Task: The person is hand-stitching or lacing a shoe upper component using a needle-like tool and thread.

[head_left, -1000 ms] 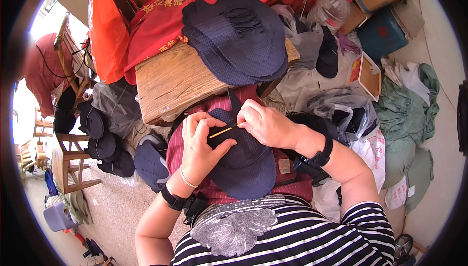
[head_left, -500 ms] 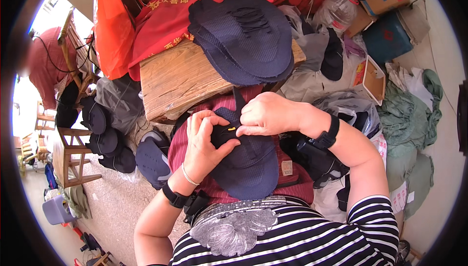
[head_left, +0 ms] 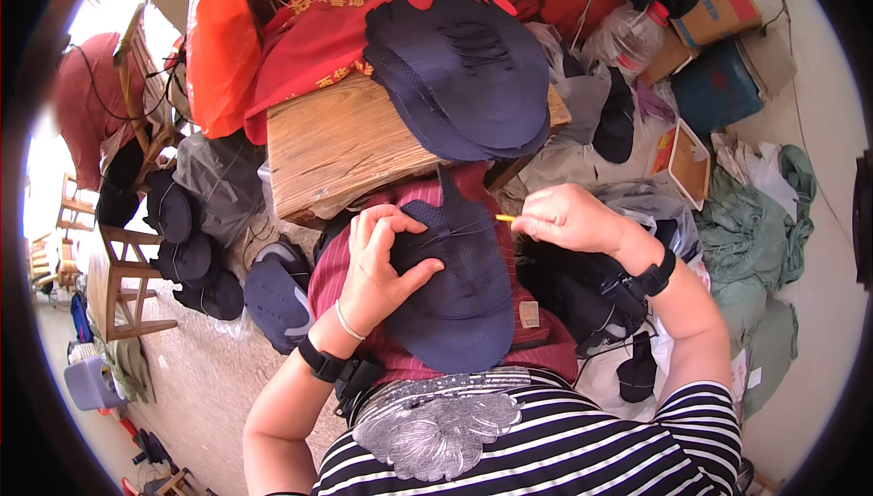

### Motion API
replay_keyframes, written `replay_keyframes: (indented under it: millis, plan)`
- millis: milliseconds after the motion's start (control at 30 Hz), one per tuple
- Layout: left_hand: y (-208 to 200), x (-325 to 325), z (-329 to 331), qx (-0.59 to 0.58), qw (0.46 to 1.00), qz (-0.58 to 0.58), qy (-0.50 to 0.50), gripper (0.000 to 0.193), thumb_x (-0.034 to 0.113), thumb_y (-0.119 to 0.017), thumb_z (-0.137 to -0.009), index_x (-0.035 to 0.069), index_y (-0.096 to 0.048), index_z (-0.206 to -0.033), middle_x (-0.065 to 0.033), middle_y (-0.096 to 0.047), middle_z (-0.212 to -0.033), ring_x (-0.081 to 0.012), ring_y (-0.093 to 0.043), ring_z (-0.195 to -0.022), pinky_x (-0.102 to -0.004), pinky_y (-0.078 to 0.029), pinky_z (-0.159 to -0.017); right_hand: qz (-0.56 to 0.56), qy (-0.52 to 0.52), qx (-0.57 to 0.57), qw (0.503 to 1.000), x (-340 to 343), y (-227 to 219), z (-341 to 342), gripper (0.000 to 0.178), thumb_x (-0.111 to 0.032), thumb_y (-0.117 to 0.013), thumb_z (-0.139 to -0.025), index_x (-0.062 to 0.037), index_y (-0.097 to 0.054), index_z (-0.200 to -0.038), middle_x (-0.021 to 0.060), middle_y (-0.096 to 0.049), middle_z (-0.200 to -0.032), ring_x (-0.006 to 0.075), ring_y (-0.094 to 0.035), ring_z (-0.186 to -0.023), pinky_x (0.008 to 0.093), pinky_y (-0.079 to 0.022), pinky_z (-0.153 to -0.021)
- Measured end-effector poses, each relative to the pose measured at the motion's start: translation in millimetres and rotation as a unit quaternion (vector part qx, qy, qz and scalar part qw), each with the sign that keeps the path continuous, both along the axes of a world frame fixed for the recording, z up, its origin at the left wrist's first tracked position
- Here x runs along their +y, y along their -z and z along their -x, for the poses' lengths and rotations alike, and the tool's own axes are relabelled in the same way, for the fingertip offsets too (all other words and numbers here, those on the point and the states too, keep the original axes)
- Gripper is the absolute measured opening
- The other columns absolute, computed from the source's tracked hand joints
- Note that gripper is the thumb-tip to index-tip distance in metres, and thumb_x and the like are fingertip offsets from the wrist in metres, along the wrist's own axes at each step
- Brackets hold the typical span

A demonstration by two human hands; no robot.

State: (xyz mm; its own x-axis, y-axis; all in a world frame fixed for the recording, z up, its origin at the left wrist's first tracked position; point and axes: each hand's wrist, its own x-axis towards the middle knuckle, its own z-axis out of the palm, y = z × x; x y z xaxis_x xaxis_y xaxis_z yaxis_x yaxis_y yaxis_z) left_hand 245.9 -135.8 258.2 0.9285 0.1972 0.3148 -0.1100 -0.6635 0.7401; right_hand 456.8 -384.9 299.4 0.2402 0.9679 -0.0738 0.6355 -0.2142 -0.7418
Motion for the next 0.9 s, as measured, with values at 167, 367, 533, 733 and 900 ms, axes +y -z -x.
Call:
replay_keyframes:
  millis: [167, 367, 533, 733, 900]
  plan:
    - [9.0, -1.5, 14.1, 0.015, 0.993, 0.115, -0.017, 0.077, 0.031, -0.091, -0.071, 0.006, -0.055, -0.135, -0.0131, -0.049, -0.134, -0.0282, -0.050, -0.122, -0.0409, -0.042, -0.105, -0.073, 0.202, 0.279, 0.936, 26.0, -1.9, 25.3, 0.010, -0.015, -0.069, -0.099, -0.0056, -0.065, -0.099, -0.0019, -0.063, -0.092, 0.0065, -0.061, -0.079, 0.0247, -0.051, -0.069]
    - [23.0, 1.4, 19.9, 0.006, 0.995, 0.086, -0.042, 0.092, 0.032, -0.094, -0.068, 0.004, -0.047, -0.142, -0.0175, -0.047, -0.139, -0.0353, -0.048, -0.131, -0.0448, -0.040, -0.113, -0.234, 0.191, 0.606, 0.736, 55.1, 10.3, 54.9, 0.018, -0.004, -0.071, -0.095, -0.0049, -0.064, -0.111, 0.0002, -0.065, -0.097, 0.0102, -0.064, -0.088, 0.0242, -0.052, -0.081]
    - [19.7, 4.5, 22.6, 0.013, 0.992, 0.123, 0.001, 0.092, 0.030, -0.092, -0.070, 0.004, -0.047, -0.146, -0.0187, -0.046, -0.149, -0.0358, -0.044, -0.139, -0.0457, -0.035, -0.117, -0.213, 0.155, 0.581, 0.770, 69.1, 15.7, 59.3, 0.022, -0.005, -0.072, -0.095, -0.0035, -0.067, -0.116, 0.0003, -0.068, -0.109, 0.0080, -0.062, -0.091, 0.0235, -0.052, -0.086]
    - [12.1, 8.1, 30.7, 0.034, 0.991, 0.122, 0.042, 0.091, 0.028, -0.090, -0.074, 0.007, -0.045, -0.150, -0.0158, -0.040, -0.160, -0.0353, -0.040, -0.144, -0.0445, -0.034, -0.118, -0.258, 0.083, 0.592, 0.759, 80.4, 15.3, 56.5, 0.021, -0.002, -0.068, -0.096, -0.0009, -0.068, -0.117, 0.0046, -0.068, -0.114, 0.0122, -0.066, -0.104, 0.0263, -0.053, -0.096]
    - [12.9, 10.3, 30.1, 0.034, 0.989, 0.138, 0.046, 0.085, 0.026, -0.087, -0.078, 0.007, -0.046, -0.150, -0.0140, -0.042, -0.160, -0.0336, -0.042, -0.142, -0.0442, -0.033, -0.119, -0.220, 0.093, 0.505, 0.829, 79.0, 11.1, 56.2, 0.019, 0.000, -0.065, -0.098, -0.0022, -0.069, -0.116, 0.0076, -0.067, -0.117, 0.0157, -0.065, -0.111, 0.0308, -0.052, -0.101]
